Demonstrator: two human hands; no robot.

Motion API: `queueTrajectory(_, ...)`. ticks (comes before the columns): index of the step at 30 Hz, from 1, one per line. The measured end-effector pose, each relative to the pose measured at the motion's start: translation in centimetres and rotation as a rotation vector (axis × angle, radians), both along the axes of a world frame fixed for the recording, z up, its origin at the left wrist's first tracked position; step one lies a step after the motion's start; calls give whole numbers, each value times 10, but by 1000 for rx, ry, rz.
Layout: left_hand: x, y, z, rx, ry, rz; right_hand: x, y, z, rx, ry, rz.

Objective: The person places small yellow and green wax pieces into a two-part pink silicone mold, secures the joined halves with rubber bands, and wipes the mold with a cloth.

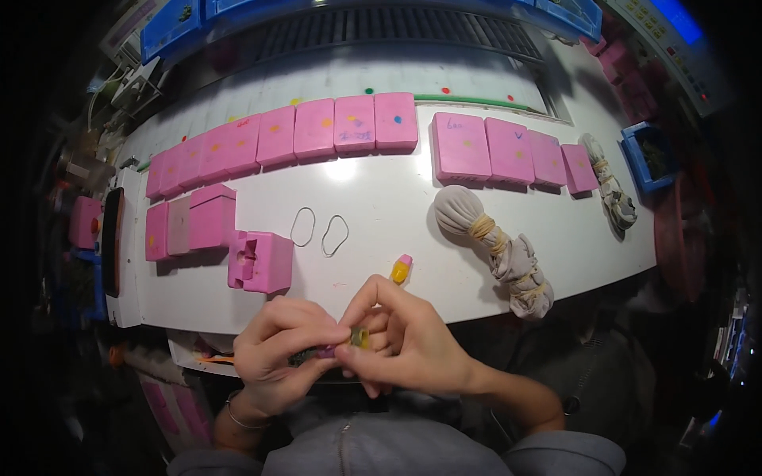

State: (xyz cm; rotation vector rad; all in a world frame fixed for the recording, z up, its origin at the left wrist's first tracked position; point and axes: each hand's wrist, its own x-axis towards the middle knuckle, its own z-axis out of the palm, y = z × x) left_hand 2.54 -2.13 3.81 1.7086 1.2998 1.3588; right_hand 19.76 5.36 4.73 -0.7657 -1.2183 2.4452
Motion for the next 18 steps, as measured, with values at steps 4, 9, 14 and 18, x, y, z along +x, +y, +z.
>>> queueTrajectory(4, 1, -1, 6, 144, -68, -69, 4, -11, -4, 28, 160, -78)
queueTrajectory(9, -1, -6, 7, 181, -57, -68, 1, -19, -6, 2, 269, -106)
queueTrajectory(14, 0, -8, 4, 200, -108, -19, -1, -19, -8, -62, 302, -107)
queueTrajectory(18, 1, -11, 1, 203, -135, 27, -6, -19, -11, -24, 343, -95)
